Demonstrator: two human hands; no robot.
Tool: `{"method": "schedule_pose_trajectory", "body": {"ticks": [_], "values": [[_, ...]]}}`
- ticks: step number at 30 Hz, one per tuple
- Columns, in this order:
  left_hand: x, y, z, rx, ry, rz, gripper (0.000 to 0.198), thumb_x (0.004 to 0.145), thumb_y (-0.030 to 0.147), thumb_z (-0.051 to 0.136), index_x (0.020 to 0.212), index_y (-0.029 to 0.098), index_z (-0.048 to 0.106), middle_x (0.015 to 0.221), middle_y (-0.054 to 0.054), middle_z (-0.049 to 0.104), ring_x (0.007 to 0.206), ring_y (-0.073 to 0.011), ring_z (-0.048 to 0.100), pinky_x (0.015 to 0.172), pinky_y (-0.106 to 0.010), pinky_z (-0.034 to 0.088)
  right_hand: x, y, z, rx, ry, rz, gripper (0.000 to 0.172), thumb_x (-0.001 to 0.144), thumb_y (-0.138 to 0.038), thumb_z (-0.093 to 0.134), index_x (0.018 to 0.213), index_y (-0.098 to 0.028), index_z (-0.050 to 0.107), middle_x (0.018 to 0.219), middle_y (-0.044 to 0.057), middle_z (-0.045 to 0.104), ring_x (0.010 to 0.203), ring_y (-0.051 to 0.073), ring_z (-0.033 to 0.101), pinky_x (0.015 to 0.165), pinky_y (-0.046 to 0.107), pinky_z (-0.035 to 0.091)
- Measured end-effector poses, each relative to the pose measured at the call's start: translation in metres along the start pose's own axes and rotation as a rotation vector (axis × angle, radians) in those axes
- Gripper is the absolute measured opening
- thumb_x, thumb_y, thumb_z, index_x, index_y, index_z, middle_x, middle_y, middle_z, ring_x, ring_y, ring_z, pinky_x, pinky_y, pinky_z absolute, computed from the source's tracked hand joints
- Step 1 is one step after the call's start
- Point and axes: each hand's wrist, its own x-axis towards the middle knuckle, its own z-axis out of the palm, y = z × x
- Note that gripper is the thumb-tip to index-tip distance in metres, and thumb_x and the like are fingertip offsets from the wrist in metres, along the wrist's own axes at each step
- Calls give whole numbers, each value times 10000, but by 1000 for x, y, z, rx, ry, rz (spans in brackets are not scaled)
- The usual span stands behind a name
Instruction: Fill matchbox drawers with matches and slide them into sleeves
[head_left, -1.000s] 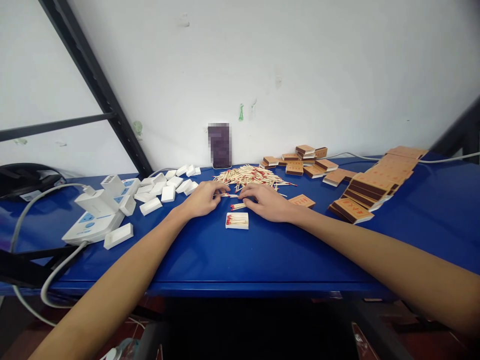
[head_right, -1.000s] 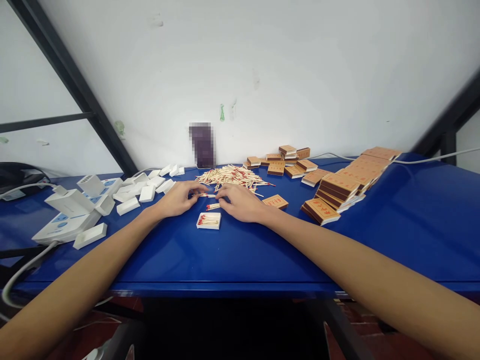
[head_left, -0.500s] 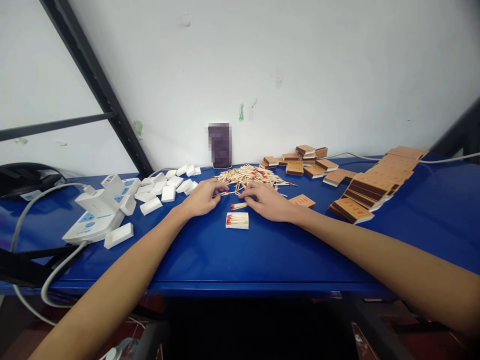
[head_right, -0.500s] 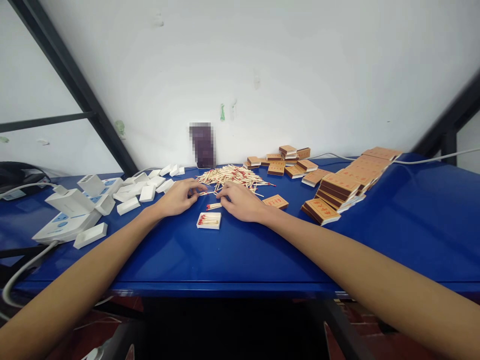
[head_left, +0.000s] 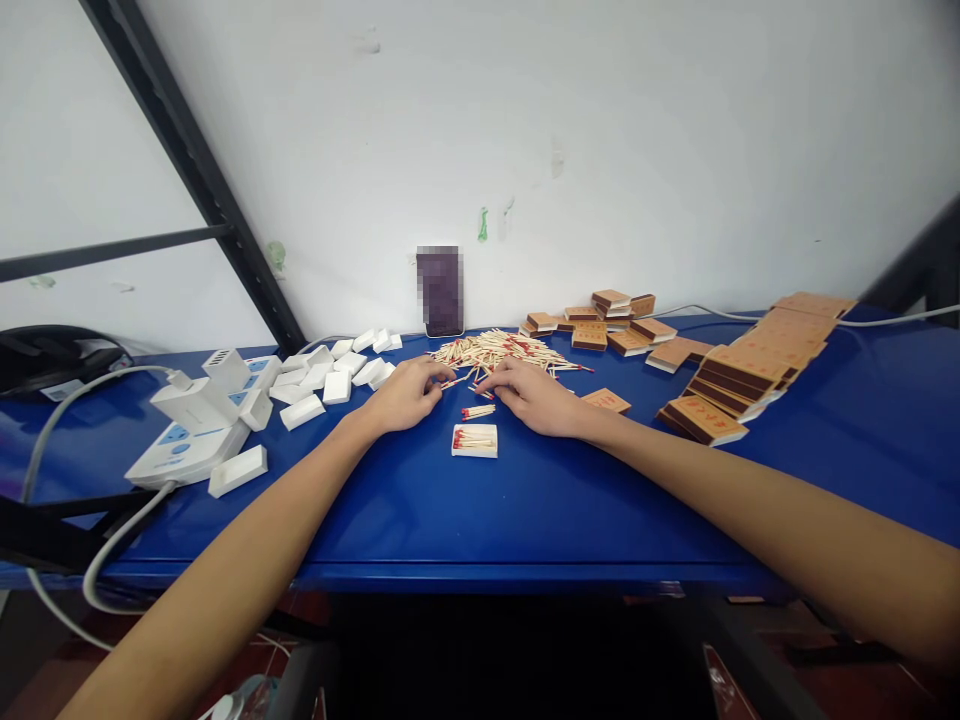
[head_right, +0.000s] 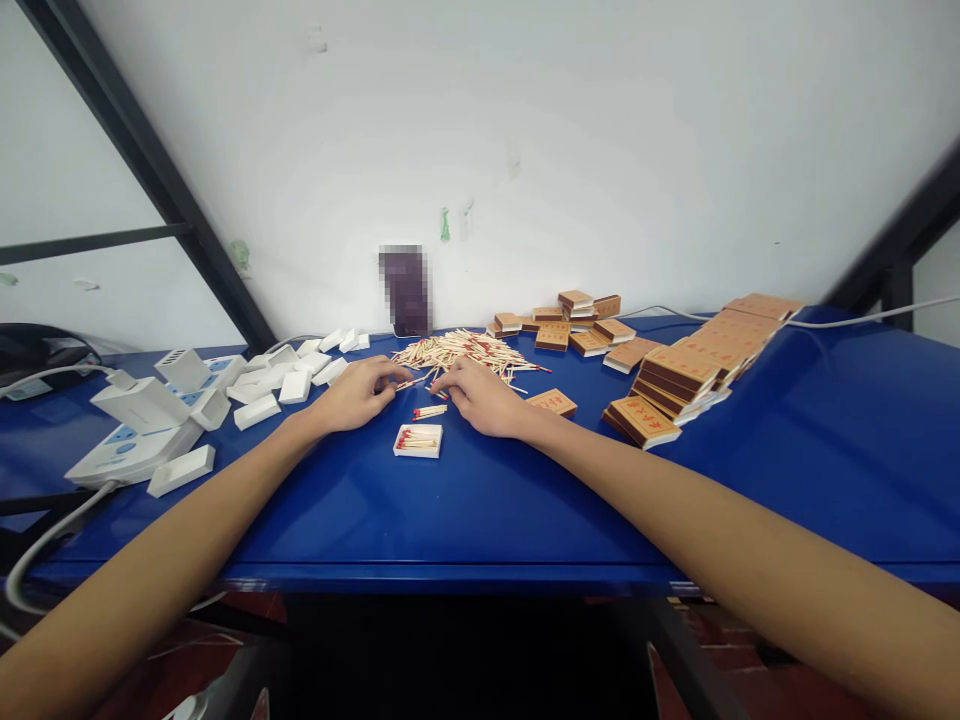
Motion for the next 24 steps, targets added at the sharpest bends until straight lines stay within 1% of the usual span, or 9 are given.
{"method": "schedule_pose_trajectory", "body": {"ticks": [3,7,15,21,24], "values": [[0,0,0,12,-10,7,381,778,70,437,1050,174,683,900,-44,627,778,-165,585,792,-326,485,1,0,-1,-3,-16,13,310,919,-116,442,1034,-195,719,932,80,587,912,205,553,841,362,442],[0,-1,1,13,-22,-1,378,784,77,444,1049,182,693,930,-52,637,801,-172,597,794,-329,501,3,0,-2,-6,-31,12,283,918,-128,471,1029,-196,722,931,79,586,896,204,545,820,353,438],[1,-1,2,18,-43,13,368,827,101,438,1072,187,698,945,-59,661,874,-198,595,823,-350,497,4,2,1,34,5,22,207,905,-177,529,964,-196,727,910,64,579,809,181,536,767,330,433],[2,-5,4,9,-36,37,361,843,102,447,1087,197,697,960,-66,654,922,-206,584,838,-355,476,5,2,2,23,4,30,169,898,-232,559,946,-180,712,926,71,579,833,185,544,776,328,428],[2,-6,5,12,-35,44,325,862,120,463,1075,191,700,984,-72,636,946,-208,574,867,-366,461,7,1,3,24,-4,65,153,874,-266,595,911,-185,720,921,68,598,838,189,555,767,322,429]]}}
